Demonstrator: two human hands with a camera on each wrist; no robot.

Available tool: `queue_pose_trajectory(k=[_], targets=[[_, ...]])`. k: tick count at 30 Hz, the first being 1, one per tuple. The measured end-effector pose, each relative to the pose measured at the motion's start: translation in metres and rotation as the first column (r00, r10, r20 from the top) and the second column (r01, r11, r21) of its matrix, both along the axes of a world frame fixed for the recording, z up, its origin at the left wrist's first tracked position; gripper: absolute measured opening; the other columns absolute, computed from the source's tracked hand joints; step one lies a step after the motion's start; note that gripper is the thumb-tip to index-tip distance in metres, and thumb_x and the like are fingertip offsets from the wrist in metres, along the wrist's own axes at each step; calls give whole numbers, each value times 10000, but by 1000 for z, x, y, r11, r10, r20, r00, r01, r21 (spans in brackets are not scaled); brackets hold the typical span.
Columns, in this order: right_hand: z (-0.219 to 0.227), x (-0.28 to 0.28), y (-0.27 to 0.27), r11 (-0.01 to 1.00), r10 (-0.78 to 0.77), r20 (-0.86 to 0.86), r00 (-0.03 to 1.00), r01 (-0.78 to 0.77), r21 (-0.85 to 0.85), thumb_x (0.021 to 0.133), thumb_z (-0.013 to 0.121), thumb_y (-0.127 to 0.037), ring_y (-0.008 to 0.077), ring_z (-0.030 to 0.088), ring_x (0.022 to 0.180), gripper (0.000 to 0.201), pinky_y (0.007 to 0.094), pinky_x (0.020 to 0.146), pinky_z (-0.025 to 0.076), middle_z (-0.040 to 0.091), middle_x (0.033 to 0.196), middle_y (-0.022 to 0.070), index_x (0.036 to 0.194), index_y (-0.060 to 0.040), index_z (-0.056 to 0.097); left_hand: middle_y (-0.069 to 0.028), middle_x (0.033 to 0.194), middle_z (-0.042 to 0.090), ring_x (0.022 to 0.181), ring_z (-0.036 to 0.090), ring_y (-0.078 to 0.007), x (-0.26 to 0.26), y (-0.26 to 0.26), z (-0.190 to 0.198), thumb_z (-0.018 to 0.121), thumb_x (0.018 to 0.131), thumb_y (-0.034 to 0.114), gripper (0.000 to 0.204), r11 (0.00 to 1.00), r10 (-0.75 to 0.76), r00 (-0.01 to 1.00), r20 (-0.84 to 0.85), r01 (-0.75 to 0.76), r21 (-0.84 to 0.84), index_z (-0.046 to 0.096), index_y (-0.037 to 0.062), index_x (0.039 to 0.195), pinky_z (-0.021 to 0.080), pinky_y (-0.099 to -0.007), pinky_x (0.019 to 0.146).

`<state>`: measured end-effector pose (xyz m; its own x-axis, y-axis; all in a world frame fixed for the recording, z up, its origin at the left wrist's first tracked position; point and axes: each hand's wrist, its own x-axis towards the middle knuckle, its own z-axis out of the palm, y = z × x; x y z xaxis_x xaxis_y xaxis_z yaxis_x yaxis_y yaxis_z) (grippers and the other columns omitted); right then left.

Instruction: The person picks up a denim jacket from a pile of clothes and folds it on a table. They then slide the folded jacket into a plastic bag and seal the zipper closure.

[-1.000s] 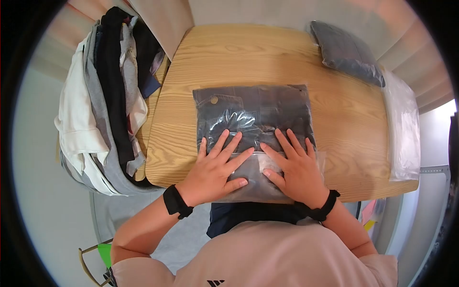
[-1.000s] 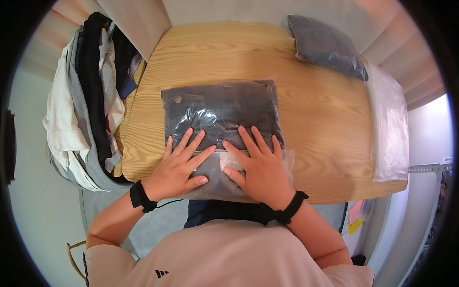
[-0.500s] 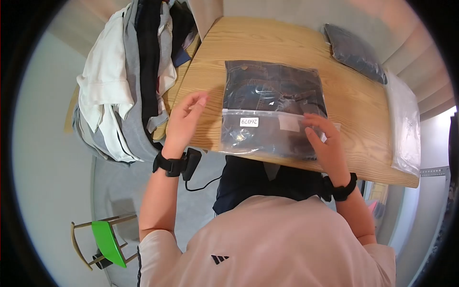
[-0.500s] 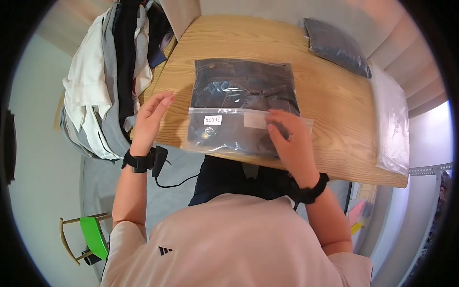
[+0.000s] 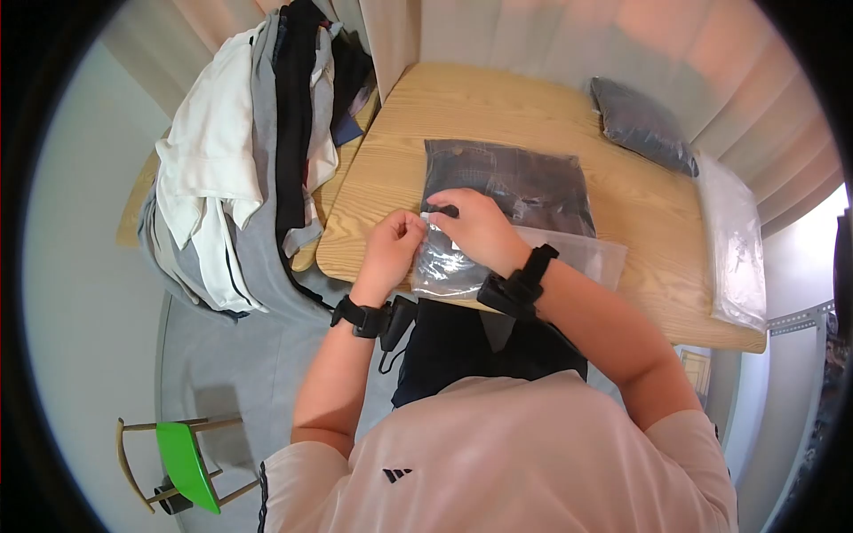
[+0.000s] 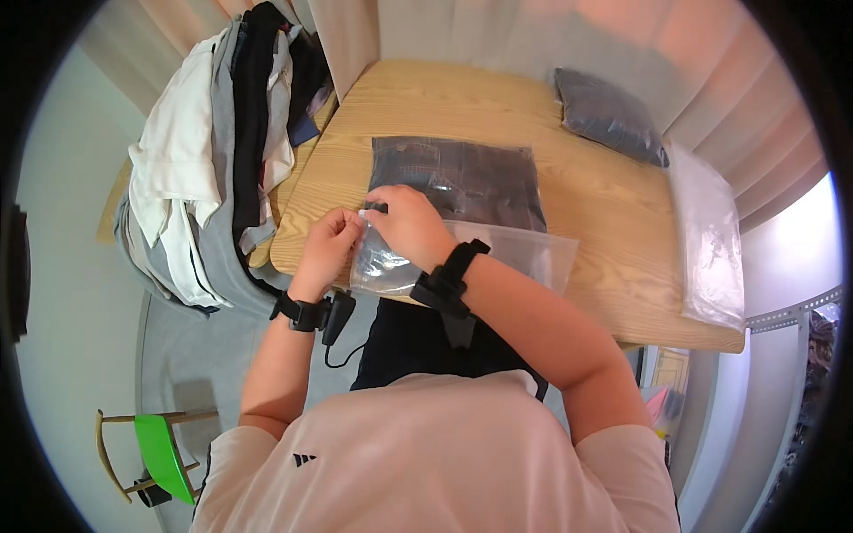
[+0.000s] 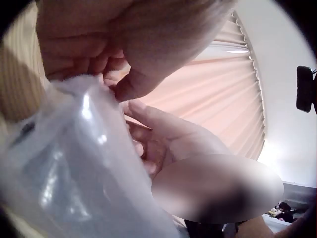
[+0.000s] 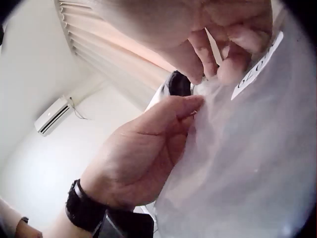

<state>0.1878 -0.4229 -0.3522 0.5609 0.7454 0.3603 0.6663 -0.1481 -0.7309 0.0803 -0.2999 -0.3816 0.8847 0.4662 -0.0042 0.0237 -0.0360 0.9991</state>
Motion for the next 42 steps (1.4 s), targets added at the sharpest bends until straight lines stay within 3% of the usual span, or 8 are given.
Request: queue_pose_trajectory(k=[4,13,20,25,29,34,39,42], targets=[[2,14,11,990,82,-413,907,-121,-68,818,653,-141,101,590,712,190,259,676,476,670,751,81,884,35,684,29,669,493,601,433,-47,2,-8,-2,507,921,94,147,997,74,993,94,-76,14,526,27,792,351,-210,537],[13,27,8,963,175,-158,972,-203,-179,784,652,-136,236,640,723,174,323,684,489,667,775,161,879,7,682,41,676,455,586,381,-40,11,-27,-16,477,939,103,153,985,173,960,220,-170,-35,494,70,790,307,-194,520],[12,28,10,968,201,-353,914,-241,-73,791,650,-84,170,641,743,142,285,700,496,686,783,123,857,38,682,39,678,464,592,402,-48,7,-19,-10,478,943,136,158,980,167,980,112,-153,-127,524,65,810,329,-197,531],[15,35,7,950,196,-363,911,-268,-160,781,649,-71,135,631,720,134,274,695,501,687,777,104,855,36,682,-19,614,504,567,461,-91,10,-22,-11,517,906,127,165,952,207,972,106,-226,208,543,12,790,375,-251,521],[18,37,2,944,187,-448,875,-286,-164,766,639,-58,123,623,709,118,268,682,495,686,754,84,817,37,687,-24,611,487,566,439,-100,15,-25,-21,541,890,123,165,960,222,964,148,-242,139,543,-1,780,368,-263,524],[23,38,0,921,215,-306,927,-297,-252,753,625,-89,180,640,707,151,295,693,490,681,750,111,836,22,687,-18,614,484,569,429,-86,15,-32,-20,557,872,91,130,954,244,955,167,-267,138,554,-12,792,363,-249,520],[24,39,-1,896,280,82,956,-230,-381,750,626,-154,274,637,736,184,335,701,489,664,789,159,865,-25,691,3,614,484,568,421,-72,15,-34,-22,562,858,62,96,955,247,952,182,-271,121,565,1,785,355,-235,517],[24,42,-1,864,341,89,936,-274,-423,768,628,-157,267,638,756,189,333,715,490,666,795,149,876,-9,674,15,618,491,571,430,-60,13,-36,-20,556,882,79,110,957,235,957,168,-258,133,572,10,799,356,-224,516]])
